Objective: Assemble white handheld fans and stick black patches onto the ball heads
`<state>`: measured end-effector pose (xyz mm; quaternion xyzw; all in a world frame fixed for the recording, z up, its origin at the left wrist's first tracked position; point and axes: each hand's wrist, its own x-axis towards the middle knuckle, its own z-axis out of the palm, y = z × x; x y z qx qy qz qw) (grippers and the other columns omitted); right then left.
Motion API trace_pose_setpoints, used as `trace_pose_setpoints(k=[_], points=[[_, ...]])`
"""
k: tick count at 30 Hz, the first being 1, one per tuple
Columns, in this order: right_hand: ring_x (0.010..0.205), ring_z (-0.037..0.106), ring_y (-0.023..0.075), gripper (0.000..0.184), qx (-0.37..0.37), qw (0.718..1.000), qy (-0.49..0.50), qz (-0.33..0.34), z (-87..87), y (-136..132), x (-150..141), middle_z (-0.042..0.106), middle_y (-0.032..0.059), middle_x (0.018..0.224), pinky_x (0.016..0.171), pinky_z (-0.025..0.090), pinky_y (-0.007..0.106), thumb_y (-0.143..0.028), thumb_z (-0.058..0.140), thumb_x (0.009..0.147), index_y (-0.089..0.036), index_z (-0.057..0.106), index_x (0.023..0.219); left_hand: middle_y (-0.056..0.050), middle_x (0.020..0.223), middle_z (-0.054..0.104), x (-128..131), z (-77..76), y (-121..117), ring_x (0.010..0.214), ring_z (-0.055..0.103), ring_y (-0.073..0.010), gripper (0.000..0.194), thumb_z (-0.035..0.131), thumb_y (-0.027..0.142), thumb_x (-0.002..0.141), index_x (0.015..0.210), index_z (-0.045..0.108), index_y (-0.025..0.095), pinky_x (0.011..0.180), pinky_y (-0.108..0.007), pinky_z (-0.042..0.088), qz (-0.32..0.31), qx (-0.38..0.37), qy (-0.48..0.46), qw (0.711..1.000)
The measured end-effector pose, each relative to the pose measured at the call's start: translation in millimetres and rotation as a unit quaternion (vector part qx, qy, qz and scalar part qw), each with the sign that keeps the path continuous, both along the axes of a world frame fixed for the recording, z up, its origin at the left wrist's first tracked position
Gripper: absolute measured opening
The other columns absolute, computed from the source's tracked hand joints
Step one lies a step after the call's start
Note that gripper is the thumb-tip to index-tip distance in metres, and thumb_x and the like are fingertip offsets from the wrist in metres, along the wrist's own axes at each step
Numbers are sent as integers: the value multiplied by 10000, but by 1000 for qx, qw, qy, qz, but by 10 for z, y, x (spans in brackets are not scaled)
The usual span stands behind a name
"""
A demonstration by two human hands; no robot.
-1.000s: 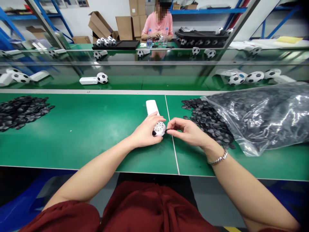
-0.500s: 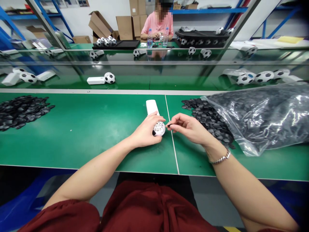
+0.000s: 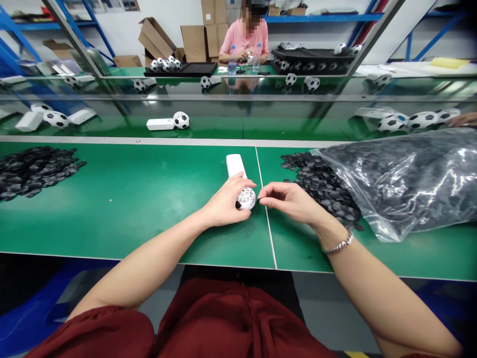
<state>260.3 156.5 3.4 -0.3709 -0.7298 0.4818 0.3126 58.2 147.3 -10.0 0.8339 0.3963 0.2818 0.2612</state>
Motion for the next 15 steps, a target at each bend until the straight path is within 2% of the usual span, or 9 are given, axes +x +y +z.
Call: trace_pose_setpoints(k=[2, 6, 12, 15], points=[[700, 548, 162, 211, -12, 1000, 3, 13, -18, -4, -27, 617, 26, 759, 677, 450, 293, -376, 651, 758, -166, 633, 775, -87, 1254, 527, 3, 12, 3, 1344, 258, -301, 516, 649, 216, 650, 1142, 496, 192, 1082, -484, 280, 2, -8, -5, 1000], [741, 559, 177, 227, 7, 1000, 3, -5, -77, -2, -80, 621, 33, 779, 712, 449, 305, -387, 656, 747, -163, 641, 775, -103, 1232, 545, 9, 21, 5, 1339, 270, -296, 490, 683, 325, 686, 1122, 514, 180, 1077, -480, 283, 5, -16, -15, 1000], [674, 515, 141, 169, 40, 999, 16, -4, -156, 13, -102, 579, 4, 738, 650, 421, 270, -332, 659, 759, -175, 596, 763, -109, 1220, 545, 33, 37, -9, 1339, 274, -268, 452, 662, 252, 686, 1109, 525, 169, 1084, -457, 275, 22, -28, -23, 999], [639, 482, 129, 195, 12, 1000, 22, 0, -180, 29, -106, 548, -8, 718, 605, 398, 257, -345, 665, 753, -180, 561, 761, -118, 1207, 545, 54, 52, -21, 1336, 278, -272, 433, 645, 210, 670, 1085, 532, 159, 1082, -455, 276, 26, -40, -29, 998]])
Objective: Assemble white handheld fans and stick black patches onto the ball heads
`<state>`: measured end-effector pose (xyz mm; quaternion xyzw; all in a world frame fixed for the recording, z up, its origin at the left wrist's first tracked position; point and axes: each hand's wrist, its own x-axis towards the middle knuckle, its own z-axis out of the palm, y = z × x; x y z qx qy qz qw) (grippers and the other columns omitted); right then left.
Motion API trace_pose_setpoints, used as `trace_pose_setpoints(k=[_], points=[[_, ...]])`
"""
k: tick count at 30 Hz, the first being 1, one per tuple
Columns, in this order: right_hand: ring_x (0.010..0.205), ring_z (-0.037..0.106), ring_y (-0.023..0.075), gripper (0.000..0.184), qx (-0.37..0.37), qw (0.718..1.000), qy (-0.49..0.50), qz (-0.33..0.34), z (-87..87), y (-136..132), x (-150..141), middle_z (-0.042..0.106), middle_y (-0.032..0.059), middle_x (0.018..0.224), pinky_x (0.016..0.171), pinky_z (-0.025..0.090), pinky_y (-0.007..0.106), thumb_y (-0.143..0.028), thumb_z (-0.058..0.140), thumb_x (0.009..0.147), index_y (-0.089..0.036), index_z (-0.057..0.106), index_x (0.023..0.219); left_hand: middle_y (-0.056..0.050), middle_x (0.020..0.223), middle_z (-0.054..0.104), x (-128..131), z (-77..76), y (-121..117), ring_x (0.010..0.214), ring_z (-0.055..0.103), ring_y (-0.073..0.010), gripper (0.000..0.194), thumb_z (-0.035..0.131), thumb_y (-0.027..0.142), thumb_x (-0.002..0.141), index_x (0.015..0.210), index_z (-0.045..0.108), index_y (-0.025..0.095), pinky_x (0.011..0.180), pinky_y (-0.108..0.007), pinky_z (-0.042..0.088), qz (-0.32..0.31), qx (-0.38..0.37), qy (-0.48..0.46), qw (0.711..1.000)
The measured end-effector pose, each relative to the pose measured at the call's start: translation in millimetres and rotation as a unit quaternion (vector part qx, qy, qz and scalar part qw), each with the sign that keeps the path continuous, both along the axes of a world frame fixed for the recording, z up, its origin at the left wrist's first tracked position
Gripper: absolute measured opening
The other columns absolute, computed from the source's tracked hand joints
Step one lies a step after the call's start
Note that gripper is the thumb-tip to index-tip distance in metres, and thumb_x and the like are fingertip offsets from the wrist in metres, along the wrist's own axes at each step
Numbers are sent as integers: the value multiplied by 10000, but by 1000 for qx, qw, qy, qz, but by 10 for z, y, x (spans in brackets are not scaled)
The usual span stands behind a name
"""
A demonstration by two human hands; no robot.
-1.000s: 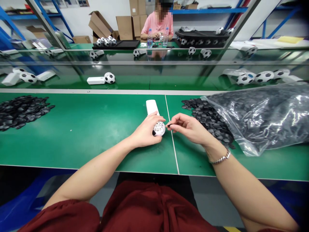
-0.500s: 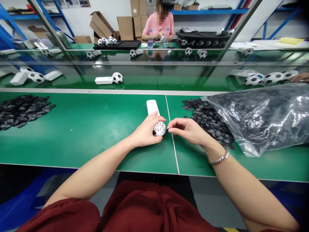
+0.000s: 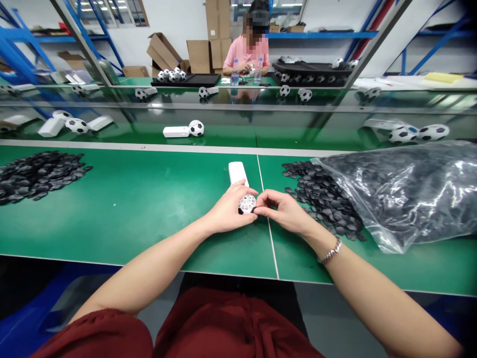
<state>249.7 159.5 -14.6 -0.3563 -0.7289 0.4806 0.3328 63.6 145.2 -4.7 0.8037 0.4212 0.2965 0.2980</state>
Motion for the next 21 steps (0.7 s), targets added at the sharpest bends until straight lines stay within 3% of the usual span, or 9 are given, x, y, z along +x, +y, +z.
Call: trace_pose_setpoints(k=[5, 13, 16, 18, 21], points=[[604, 436, 116, 265, -53, 999, 12, 4, -36, 31, -6, 499, -26, 685, 563, 360, 242, -384, 686, 719, -181, 519, 754, -112, 1182, 538, 23, 4, -4, 1329, 282, -275, 370, 613, 176, 662, 1025, 538, 172, 1075, -458, 282, 5, 1, -6, 1000], [570, 424, 111, 313, -33, 999, -23, -10, -28, 76, -15, 491, -31, 644, 535, 346, 237, -424, 699, 685, -176, 509, 712, -115, 1169, 532, 28, 3, -1, 1319, 293, -268, 381, 594, 178, 664, 1040, 533, 167, 1073, -446, 284, 7, 5, 8, 1000], [580, 463, 127, 267, 43, 990, -87, -101, 32, 151, 97, 530, -14, 652, 553, 375, 252, -406, 665, 711, -178, 526, 698, -121, 1221, 510, 19, 21, -11, 1332, 279, -263, 430, 605, 178, 647, 1070, 529, 172, 1076, -442, 284, 7, -2, 15, 1000], [630, 510, 150, 183, 118, 953, -173, -221, 69, 211, 241, 569, 6, 697, 605, 400, 273, -344, 627, 753, -181, 552, 716, -124, 1256, 494, 6, 39, -16, 1340, 266, -264, 440, 606, 176, 644, 1077, 527, 177, 1075, -451, 282, 2, -9, 23, 1000], [778, 559, 218, 134, 165, 858, -353, -334, 83, 278, 468, 604, 60, 846, 652, 415, 315, -314, 626, 771, -187, 609, 811, -127, 1265, 497, -14, 57, -14, 1347, 253, -263, 429, 600, 179, 659, 1081, 522, 176, 1072, -456, 285, -10, -13, 29, 999]])
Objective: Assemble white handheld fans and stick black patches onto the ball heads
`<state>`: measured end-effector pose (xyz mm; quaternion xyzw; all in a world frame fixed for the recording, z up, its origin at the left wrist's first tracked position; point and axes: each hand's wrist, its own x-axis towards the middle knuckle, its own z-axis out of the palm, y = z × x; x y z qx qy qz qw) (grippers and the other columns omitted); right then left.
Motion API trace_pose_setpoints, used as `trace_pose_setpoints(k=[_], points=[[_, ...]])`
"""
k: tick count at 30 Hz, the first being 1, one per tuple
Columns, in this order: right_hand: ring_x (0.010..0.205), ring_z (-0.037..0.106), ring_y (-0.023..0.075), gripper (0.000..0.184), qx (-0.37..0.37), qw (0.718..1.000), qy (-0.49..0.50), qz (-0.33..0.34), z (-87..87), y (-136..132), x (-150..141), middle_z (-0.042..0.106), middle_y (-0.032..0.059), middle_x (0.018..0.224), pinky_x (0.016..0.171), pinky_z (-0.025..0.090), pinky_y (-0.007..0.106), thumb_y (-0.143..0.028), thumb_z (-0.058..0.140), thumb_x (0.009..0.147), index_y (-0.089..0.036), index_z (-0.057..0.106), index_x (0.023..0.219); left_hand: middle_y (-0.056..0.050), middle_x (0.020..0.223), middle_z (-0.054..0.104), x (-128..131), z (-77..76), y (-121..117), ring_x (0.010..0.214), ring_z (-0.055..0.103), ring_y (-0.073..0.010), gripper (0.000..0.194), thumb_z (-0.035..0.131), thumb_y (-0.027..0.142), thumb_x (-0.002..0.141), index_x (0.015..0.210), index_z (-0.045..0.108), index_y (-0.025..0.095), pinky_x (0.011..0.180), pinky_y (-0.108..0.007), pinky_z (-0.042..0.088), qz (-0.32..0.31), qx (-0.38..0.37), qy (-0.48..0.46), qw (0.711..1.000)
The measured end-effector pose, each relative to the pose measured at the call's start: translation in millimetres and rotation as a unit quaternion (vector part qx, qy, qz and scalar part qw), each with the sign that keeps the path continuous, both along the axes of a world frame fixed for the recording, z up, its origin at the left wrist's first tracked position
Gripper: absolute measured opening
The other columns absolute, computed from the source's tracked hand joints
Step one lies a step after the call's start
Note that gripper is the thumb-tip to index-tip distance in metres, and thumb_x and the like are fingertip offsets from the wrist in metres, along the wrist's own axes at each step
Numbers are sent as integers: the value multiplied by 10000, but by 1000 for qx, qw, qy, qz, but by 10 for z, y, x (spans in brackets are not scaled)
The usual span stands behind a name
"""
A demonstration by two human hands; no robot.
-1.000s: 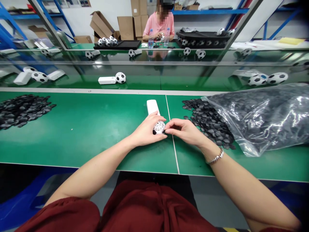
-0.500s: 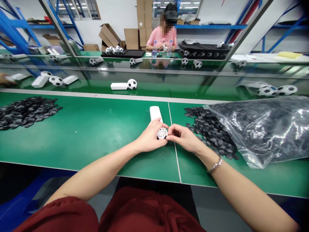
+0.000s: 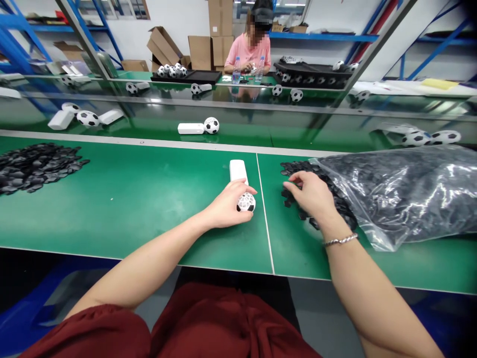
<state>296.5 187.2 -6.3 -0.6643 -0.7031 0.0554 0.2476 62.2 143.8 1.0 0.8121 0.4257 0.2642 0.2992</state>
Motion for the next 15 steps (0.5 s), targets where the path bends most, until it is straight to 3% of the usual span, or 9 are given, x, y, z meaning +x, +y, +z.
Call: trace_pose_setpoints(k=[3, 8, 11, 15], points=[[858, 564, 265, 164, -48, 994, -100, -7, -38, 24, 98, 608, 103, 929, 659, 423, 336, -319, 624, 786, -185, 649, 876, -129, 1251, 512, -15, -8, 11, 1349, 248, -265, 433, 640, 235, 671, 1081, 519, 171, 1075, -450, 283, -11, 1, -5, 1000], [694, 586, 179, 88, -72, 993, -84, 50, -92, 8, -4, 634, 36, 809, 654, 434, 285, -195, 578, 808, -206, 653, 853, -72, 1182, 551, -48, -32, 23, 1329, 282, -257, 405, 621, 183, 660, 1050, 518, 212, 1072, -457, 287, -45, 24, 0, 999], [743, 586, 189, 77, -66, 992, -80, 65, -81, -6, -49, 630, 45, 852, 681, 437, 288, -191, 578, 809, -200, 649, 836, -53, 1218, 503, -67, -11, 12, 1320, 271, -248, 443, 604, 148, 647, 1074, 518, 228, 1077, -426, 287, -84, 36, 9, 996], [786, 587, 198, 98, -65, 992, -75, 78, -61, -15, -62, 644, 39, 887, 701, 440, 294, -157, 572, 807, -198, 655, 840, -95, 1249, 343, -69, 28, -2, 1234, 289, -307, 616, 720, 317, 587, 1154, 493, 229, 1020, -476, 338, 6, 9, 39, 999]])
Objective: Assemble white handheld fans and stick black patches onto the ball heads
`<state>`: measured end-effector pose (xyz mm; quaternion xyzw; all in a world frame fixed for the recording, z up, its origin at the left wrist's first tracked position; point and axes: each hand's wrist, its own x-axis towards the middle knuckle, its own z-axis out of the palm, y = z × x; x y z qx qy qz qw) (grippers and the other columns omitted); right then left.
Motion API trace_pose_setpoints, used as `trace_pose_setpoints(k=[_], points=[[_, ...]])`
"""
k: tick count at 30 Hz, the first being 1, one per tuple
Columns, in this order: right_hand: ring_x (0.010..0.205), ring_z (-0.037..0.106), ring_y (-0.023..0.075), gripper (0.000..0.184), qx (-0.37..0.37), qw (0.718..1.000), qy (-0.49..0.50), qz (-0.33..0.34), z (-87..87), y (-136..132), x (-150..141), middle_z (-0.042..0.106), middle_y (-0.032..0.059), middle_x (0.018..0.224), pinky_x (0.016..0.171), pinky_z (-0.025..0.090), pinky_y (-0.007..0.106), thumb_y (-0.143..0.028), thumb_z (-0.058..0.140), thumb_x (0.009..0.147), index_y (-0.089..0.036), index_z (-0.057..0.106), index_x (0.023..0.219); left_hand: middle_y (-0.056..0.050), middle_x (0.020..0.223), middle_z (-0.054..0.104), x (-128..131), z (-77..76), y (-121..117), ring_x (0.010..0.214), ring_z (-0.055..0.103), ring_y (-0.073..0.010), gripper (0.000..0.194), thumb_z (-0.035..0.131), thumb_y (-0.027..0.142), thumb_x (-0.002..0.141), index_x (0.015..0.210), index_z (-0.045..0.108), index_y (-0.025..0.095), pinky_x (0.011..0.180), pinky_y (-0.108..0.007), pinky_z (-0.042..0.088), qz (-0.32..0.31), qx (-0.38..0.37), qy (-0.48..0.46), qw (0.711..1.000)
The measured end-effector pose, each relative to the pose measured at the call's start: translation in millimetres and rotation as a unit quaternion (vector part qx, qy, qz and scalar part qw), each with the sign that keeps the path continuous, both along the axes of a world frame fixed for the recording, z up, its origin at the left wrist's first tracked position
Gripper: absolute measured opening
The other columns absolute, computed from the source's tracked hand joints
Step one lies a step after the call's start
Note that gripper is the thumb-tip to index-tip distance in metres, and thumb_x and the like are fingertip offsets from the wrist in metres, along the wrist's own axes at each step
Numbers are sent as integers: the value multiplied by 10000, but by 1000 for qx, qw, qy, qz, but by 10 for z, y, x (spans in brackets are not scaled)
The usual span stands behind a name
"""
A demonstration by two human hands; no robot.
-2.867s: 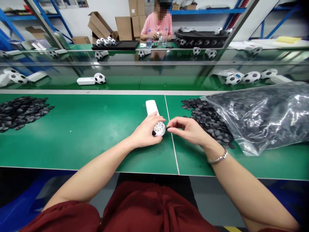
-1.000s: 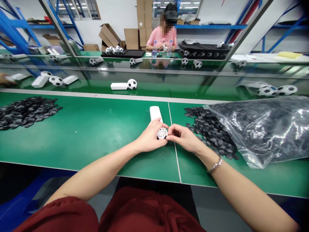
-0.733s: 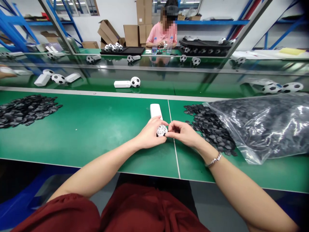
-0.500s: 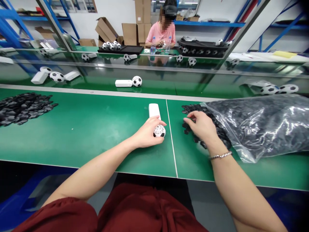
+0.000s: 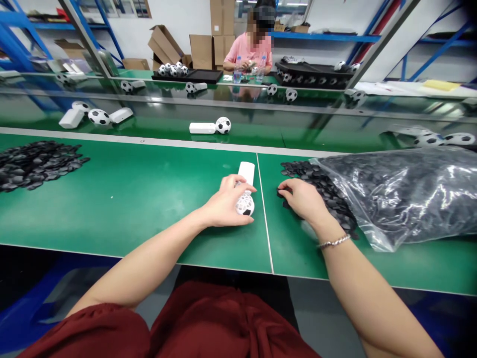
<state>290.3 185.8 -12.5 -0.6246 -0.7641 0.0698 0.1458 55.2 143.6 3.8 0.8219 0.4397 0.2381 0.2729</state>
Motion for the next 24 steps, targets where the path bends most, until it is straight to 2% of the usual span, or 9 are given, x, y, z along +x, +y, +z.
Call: trace_pose_setpoints(k=[3, 8, 13, 17, 24], points=[[788, 592, 196, 163, -1, 1000, 4, 6, -12, 5, -11, 653, 36, 896, 713, 443, 296, -130, 541, 821, -198, 661, 908, -79, 1151, 359, 3, 6, 3, 1134, 349, -296, 682, 759, 419, 534, 1138, 502, 231, 969, -482, 379, 49, -29, 9, 998], [824, 581, 219, 147, 10, 1000, 5, 14, -55, 23, -21, 624, 63, 886, 723, 441, 312, -187, 553, 833, -191, 669, 922, -54, 1071, 429, -7, 9, 5, 1059, 387, -266, 558, 695, 306, 596, 1117, 513, 233, 929, -444, 401, 7, -12, 14, 1000], [780, 581, 204, 161, 26, 999, 26, 31, -98, 35, -45, 596, 69, 898, 731, 458, 315, -267, 563, 847, -181, 659, 945, -52, 1077, 450, -18, 19, 3, 1079, 413, -249, 561, 606, 174, 611, 1156, 488, 235, 927, -401, 411, -39, 3, -2, 999], [890, 560, 225, 184, 35, 996, 36, 72, -129, 40, -97, 595, 76, 930, 820, 447, 330, -267, 569, 845, -190, 652, 990, -58, 1103, 455, -18, 1, 15, 1099, 431, -251, 545, 607, 195, 624, 1155, 487, 231, 944, -408, 404, -35, -4, -7, 999], [886, 546, 228, 123, 42, 994, 45, 94, -150, 49, -153, 588, 83, 895, 828, 435, 333, -199, 562, 831, -162, 649, 909, -62, 1126, 444, -26, -32, 23, 1095, 447, -247, 551, 607, 201, 635, 1171, 483, 227, 951, -406, 404, -36, -5, -10, 999]])
